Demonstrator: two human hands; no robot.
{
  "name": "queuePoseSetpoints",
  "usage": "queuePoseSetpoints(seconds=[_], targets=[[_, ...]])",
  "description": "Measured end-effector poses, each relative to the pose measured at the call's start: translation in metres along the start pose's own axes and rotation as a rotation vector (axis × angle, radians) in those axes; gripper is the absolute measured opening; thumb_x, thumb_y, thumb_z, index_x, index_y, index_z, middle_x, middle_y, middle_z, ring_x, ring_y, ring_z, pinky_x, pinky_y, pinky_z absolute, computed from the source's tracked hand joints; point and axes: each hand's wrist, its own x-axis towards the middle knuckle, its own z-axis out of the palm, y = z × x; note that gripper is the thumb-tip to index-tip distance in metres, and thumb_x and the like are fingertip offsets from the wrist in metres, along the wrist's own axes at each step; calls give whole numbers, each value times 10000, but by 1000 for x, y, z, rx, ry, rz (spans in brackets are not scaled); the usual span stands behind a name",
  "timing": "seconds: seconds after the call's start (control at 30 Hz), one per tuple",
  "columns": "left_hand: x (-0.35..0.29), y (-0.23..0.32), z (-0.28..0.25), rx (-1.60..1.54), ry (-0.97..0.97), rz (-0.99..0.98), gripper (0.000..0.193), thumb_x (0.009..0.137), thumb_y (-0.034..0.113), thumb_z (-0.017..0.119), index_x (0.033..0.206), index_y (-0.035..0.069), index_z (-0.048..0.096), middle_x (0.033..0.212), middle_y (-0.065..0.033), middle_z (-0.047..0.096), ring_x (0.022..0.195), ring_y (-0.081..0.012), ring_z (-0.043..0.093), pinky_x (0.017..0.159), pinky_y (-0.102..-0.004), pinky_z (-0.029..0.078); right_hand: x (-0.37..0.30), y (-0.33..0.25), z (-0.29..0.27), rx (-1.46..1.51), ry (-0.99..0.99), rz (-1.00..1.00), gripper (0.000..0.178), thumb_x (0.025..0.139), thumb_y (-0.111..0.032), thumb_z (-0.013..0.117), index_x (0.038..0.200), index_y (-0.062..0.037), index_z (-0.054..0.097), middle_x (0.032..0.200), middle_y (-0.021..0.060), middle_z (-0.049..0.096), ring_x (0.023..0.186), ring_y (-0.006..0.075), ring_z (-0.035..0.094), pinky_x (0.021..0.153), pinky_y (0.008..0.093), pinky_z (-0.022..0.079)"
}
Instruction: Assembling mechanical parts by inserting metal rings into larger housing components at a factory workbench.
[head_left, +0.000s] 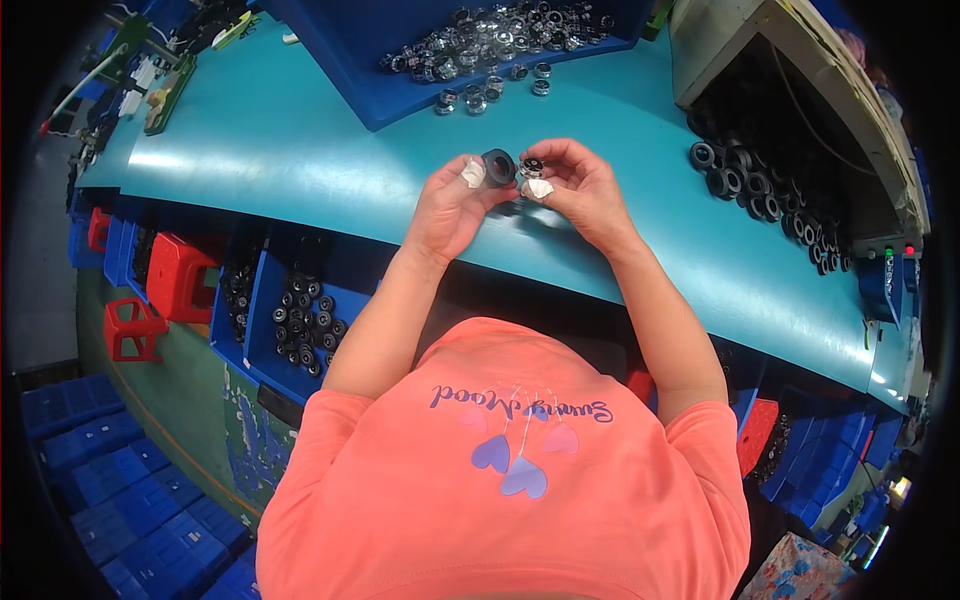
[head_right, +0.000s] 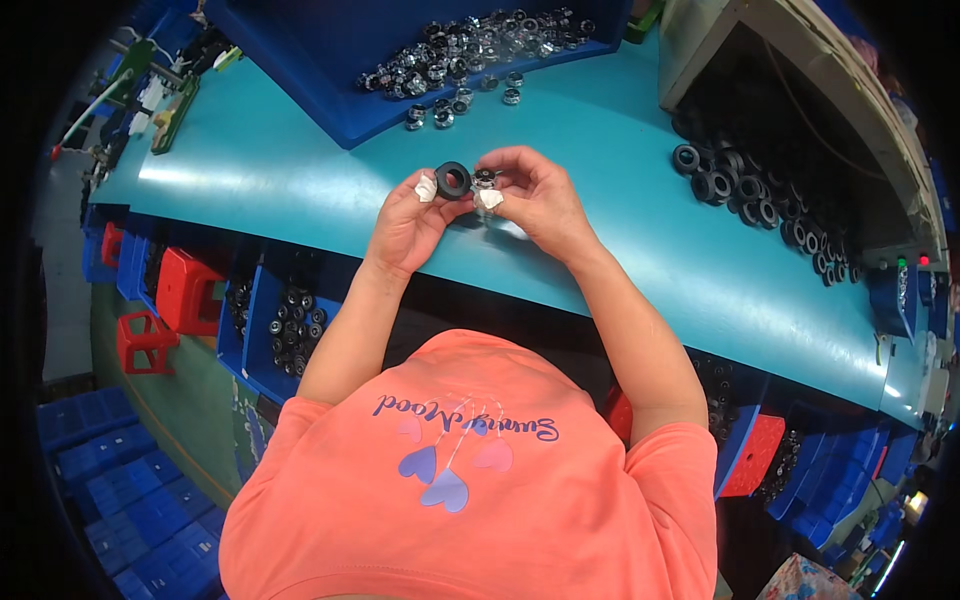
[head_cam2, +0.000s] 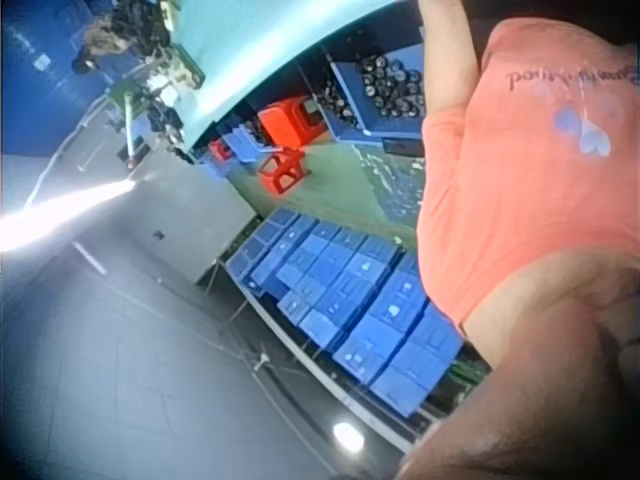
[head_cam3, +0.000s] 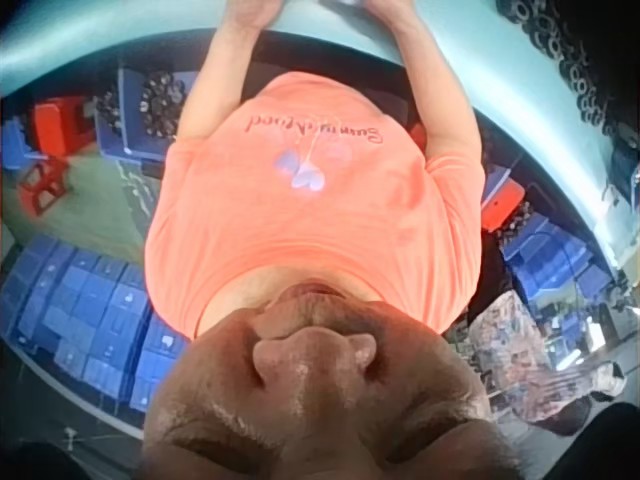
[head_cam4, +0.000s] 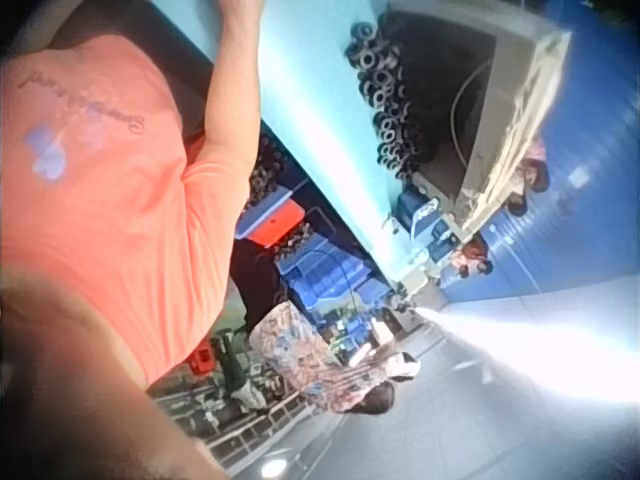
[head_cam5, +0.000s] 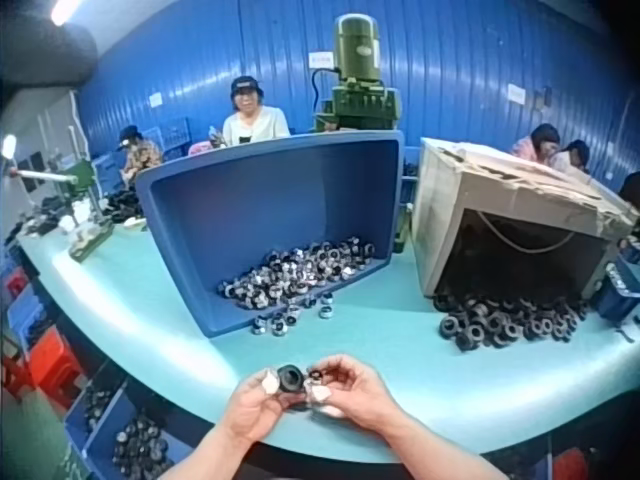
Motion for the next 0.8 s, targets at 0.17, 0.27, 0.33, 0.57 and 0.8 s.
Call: queuePoseSetpoints(seconds=[0.17, 0.27, 0.33, 0.57, 0.8], targets=[[0, -1, 1, 29, -22, 26, 164, 970, 205, 662, 1034, 55, 648, 1089, -101, 690, 1051, -241, 654, 950, -437, 528, -1, 1, 3, -230, -7, -188, 414, 845, -86, 747, 1248, -48, 661, 1105, 41, 633, 948, 127, 626, 818, 266, 538], [0, -3, 2, 63, -46, 45, 198, 972, 195, 656, 1099, 46, 632, 1100, -87, 686, 1065, -215, 650, 957, -409, 524, -4, -11, 12, -414, 12, -320, 381, 845, -92, 748, 1216, -49, 677, 1071, 60, 645, 957, 149, 644, 800, 271, 547], [-1, -3, 4, 102, -33, 54, 238, 970, 185, 657, 1154, 37, 620, 1108, -80, 684, 1069, -199, 648, 956, -390, 522, -4, -13, 15, -508, 42, -390, 345, 841, -92, 754, 1174, -32, 687, 1054, 72, 649, 950, 167, 661, 794, 284, 557], [-2, -2, 15, 195, 51, 25, 339, 971, 121, 645, 1270, -24, 578, 1125, -111, 667, 1048, -201, 647, 943, -387, 536, -3, -7, 14, -418, 96, -424, 269, 796, -41, 785, 1046, -12, 692, 1038, 69, 665, 922, 182, 712, 780, 301, 595], [-4, -4, 14, 229, 59, 48, 335, 998, 133, 605, 1304, 0, 583, 1140, -74, 672, 1047, -169, 638, 933, -355, 524, -2, -6, 17, -554, 127, -476, 265, 768, -27, 790, 1020, -38, 707, 1003, 72, 681, 871, 188, 725, 763, 293, 600]])
